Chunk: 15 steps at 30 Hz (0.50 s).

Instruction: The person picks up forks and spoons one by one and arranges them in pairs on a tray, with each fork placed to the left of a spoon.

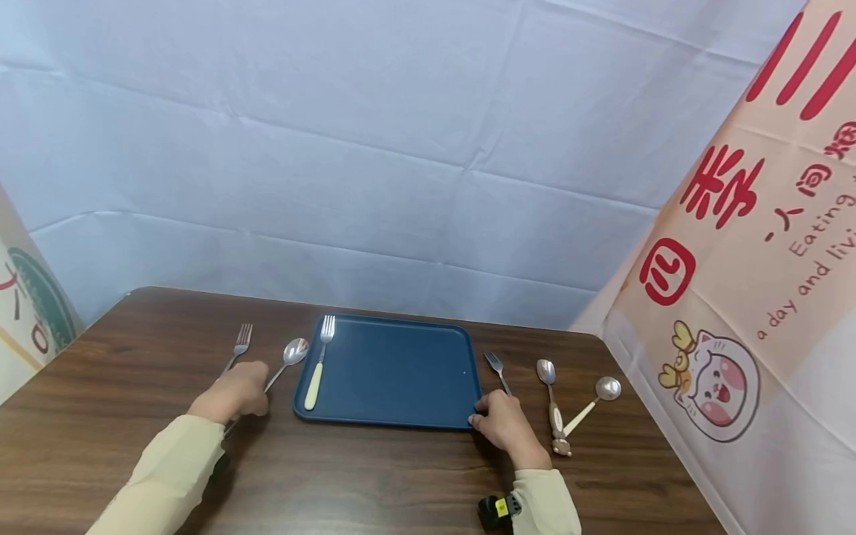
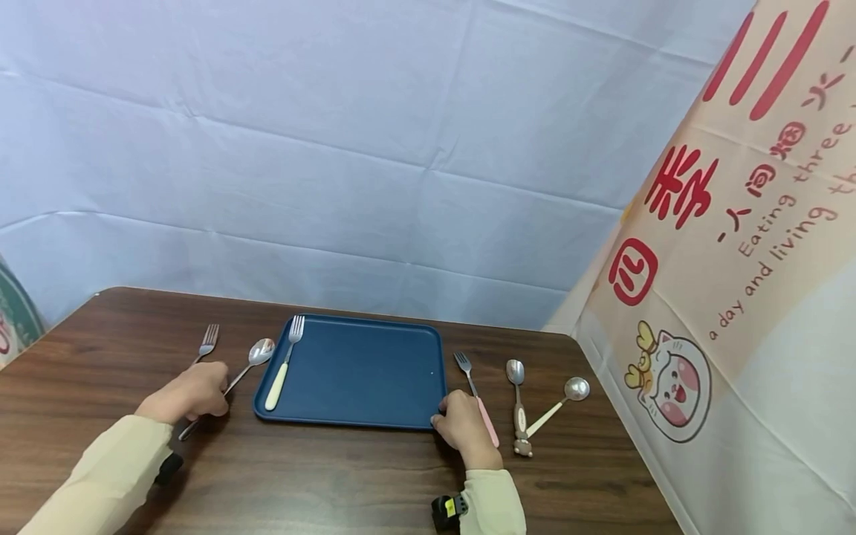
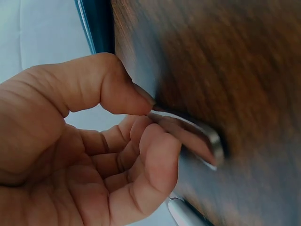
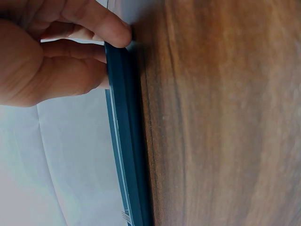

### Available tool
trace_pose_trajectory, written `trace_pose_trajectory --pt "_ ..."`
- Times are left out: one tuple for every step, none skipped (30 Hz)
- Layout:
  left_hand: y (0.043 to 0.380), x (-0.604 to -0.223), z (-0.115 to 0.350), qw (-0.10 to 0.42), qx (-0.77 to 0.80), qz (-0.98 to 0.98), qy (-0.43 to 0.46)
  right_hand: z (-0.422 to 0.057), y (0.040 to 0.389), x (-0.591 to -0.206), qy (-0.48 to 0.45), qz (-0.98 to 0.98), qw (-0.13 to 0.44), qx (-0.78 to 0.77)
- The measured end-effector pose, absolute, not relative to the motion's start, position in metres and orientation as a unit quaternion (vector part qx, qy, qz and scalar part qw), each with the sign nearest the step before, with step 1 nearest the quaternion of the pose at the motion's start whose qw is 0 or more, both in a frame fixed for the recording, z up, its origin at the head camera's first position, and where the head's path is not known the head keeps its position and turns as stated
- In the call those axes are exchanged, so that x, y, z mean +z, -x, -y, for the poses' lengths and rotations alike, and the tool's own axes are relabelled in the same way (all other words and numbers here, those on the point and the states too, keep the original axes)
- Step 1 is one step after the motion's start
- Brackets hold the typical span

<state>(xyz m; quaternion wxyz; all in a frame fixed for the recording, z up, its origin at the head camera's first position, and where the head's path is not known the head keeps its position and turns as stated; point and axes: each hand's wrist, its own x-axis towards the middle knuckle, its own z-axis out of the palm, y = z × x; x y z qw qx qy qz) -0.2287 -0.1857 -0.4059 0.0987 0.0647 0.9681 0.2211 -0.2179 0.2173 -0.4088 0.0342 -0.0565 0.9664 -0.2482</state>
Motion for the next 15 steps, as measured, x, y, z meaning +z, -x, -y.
trace_pose_trajectory --pt "0.2284 -0.4057 0.1856 0.1 0.221 -0.968 -0.063 -0.2171 0.2178 -0.4088 0.057 -0.966 0.033 -0.249" --pt "0.228 -0.4053 0.1855 0.102 0.221 -0.968 -0.061 -0.2172 0.2179 -0.4089 0.059 -0.967 0.032 -0.248" --pt "0.2281 -0.4051 0.1854 0.103 0.222 -0.968 -0.059 -0.2172 0.2179 -0.4088 0.058 -0.967 0.032 -0.247" --pt "0.2281 -0.405 0.1852 0.104 0.222 -0.968 -0.057 -0.2171 0.2178 -0.4088 0.057 -0.966 0.031 -0.248" --pt "0.228 -0.4048 0.1849 0.105 0.224 -0.967 -0.056 -0.2172 0.2177 -0.4088 0.056 -0.967 0.03 -0.248" --pt "0.2278 -0.4047 0.1847 0.106 0.225 -0.967 -0.055 -0.2172 0.2177 -0.4088 0.056 -0.967 0.029 -0.248" --pt "0.2276 -0.4044 0.1843 0.107 0.226 -0.967 -0.055 -0.2171 0.2175 -0.4087 0.056 -0.967 0.029 -0.248" --pt "0.2275 -0.4042 0.184 0.108 0.226 -0.967 -0.055 -0.2172 0.2175 -0.4088 0.056 -0.967 0.029 -0.247" --pt "0.2275 -0.4043 0.1838 0.107 0.225 -0.967 -0.056 -0.2171 0.2175 -0.4088 0.057 -0.967 0.029 -0.247" --pt "0.2275 -0.4044 0.1837 0.105 0.224 -0.967 -0.057 -0.217 0.2174 -0.4088 0.057 -0.967 0.029 -0.248" --pt "0.2274 -0.4045 0.1836 0.106 0.225 -0.967 -0.057 -0.2171 0.2174 -0.4088 0.058 -0.967 0.028 -0.247" --pt "0.2277 -0.4048 0.1836 0.107 0.225 -0.967 -0.056 -0.2171 0.2173 -0.4089 0.059 -0.967 0.028 -0.247" --pt "0.2278 -0.405 0.1836 0.107 0.225 -0.967 -0.057 -0.2171 0.2172 -0.4088 0.058 -0.967 0.028 -0.247" --pt "0.228 -0.4052 0.1836 0.108 0.225 -0.967 -0.057 -0.2172 0.2171 -0.4089 0.058 -0.967 0.028 -0.247" --pt "0.2281 -0.4054 0.1838 0.11 0.227 -0.966 -0.056 -0.2173 0.2171 -0.4091 0.058 -0.967 0.027 -0.246"
